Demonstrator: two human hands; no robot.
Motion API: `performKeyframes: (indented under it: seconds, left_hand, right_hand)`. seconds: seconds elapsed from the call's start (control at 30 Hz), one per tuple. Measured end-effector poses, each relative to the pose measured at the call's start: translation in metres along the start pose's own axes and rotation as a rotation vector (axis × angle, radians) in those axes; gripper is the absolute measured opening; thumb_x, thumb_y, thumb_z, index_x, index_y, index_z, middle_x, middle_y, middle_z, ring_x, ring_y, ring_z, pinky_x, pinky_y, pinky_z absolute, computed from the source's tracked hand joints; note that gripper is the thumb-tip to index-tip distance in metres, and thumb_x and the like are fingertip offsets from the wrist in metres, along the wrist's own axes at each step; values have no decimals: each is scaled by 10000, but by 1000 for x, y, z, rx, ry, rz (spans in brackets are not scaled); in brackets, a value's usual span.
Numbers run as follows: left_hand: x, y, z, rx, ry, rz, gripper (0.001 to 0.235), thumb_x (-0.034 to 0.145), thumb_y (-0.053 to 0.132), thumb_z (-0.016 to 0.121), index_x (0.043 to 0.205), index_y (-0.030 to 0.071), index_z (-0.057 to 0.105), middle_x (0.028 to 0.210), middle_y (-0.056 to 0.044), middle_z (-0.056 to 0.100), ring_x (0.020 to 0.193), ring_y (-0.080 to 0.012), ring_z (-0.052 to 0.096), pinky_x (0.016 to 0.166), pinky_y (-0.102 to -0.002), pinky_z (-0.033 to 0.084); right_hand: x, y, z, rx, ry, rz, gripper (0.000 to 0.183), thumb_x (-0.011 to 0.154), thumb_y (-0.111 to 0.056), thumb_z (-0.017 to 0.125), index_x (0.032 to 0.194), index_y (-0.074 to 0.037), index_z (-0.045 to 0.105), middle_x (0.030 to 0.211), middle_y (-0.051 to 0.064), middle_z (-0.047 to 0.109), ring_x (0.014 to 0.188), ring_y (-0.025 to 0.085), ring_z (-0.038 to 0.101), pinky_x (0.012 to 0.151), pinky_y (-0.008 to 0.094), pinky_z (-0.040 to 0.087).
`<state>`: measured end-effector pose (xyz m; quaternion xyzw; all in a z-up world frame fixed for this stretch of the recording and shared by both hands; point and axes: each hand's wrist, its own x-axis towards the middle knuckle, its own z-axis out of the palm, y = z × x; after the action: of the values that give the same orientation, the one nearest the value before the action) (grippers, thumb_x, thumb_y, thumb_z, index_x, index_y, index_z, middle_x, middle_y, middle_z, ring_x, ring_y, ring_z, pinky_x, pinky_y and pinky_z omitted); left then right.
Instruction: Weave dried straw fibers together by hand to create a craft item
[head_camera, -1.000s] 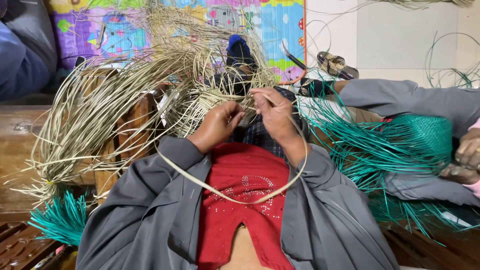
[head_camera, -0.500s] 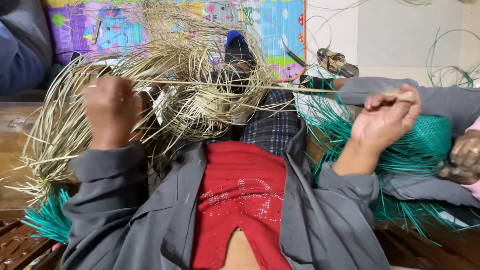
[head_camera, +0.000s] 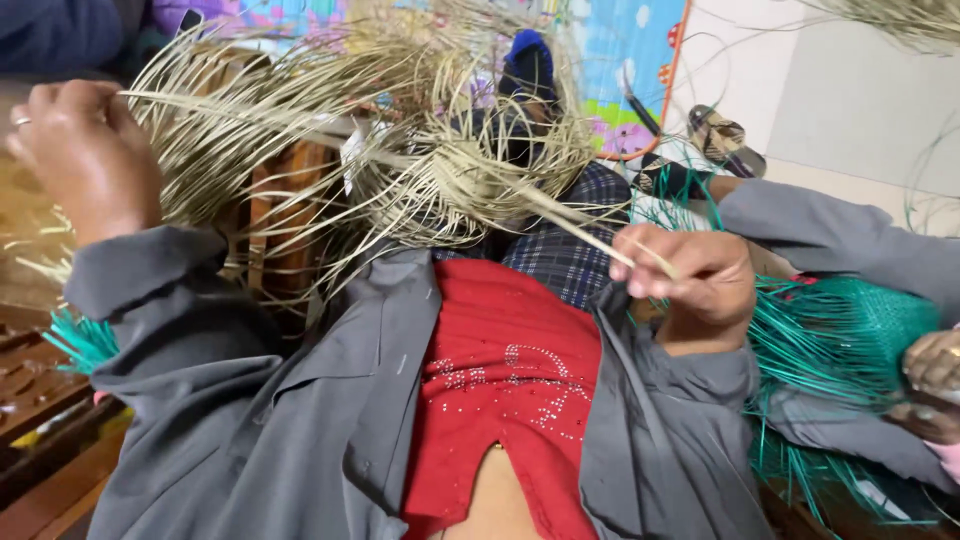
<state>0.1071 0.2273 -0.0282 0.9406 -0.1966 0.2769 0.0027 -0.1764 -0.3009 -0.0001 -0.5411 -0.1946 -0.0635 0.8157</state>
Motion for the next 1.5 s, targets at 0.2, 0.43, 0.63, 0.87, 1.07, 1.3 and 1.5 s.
performKeyframes:
  seconds: [0.2, 0.43, 0.63, 0.87, 1.07, 1.3, 1.5]
  left_hand:
    - [45, 153, -59, -497, 216, 217, 342, 1103, -4, 637, 1423, -65, 534, 1409, -245, 545, 1257, -434, 586, 1079, -519, 493]
    - [40, 273, -55, -775, 148, 610, 122, 981, 165, 734, 1086, 104, 722, 1024, -86, 720, 1113, -295, 678, 1077, -487, 412]
    - [44, 274, -42, -999, -20, 533, 173, 931, 140, 719, 839, 109, 576, 797, -48, 585, 816, -294, 636, 747, -429, 486]
    - [77, 234, -65, -1083, -266, 393, 193, 842, -140, 668, 882, 4, 545, 825, -79, 552, 687, -218, 510, 662, -343, 457]
    - [59, 236, -17, -1185, -408, 158, 100, 908, -95, 647, 875, -24, 585, 793, -88, 589, 620, -176, 511, 543, -303, 446]
    - [24, 241, 77, -1254, -578, -213, 125, 971, 16, 629, 851, 47, 612, 750, -15, 594, 608, -99, 508, 556, -253, 472]
    - [-30, 235, 119, -1160, -693, -348, 98, 940, 182, 694, 941, 86, 714, 863, -159, 715, 849, -353, 702, 718, -423, 532]
  right_hand:
    - [85, 2, 47, -1157, -126, 70, 46, 919, -16, 660, 964, -15, 652, 969, 73, 641, 920, 255, 539, 925, 389, 369]
    - [114, 51, 51, -1387, -33, -262, 133, 982, -168, 638, 859, -125, 659, 857, 52, 650, 825, 281, 559, 786, 402, 382]
    - [115, 57, 37, -1490, -42, -223, 122, 953, -202, 652, 846, -144, 644, 837, 27, 636, 837, 255, 539, 800, 393, 368]
    - [95, 31, -92, -1752, 190, -200, 74, 921, -17, 761, 975, -64, 746, 1023, 70, 714, 980, 259, 534, 969, 399, 334]
    - [79, 21, -140, -2105, 548, -32, 330, 977, 32, 880, 1199, -86, 666, 1196, 158, 583, 1013, 375, 569, 888, 491, 421]
    - [96, 140, -8, -1391, 70, 87, 368, 976, -211, 624, 1300, -39, 643, 1242, 145, 645, 1159, 339, 549, 1056, 513, 360]
    - [55, 238, -5, -1427, -202, -1, 389, 1045, -235, 550, 1400, -79, 580, 1026, 129, 652, 978, 331, 661, 852, 452, 518]
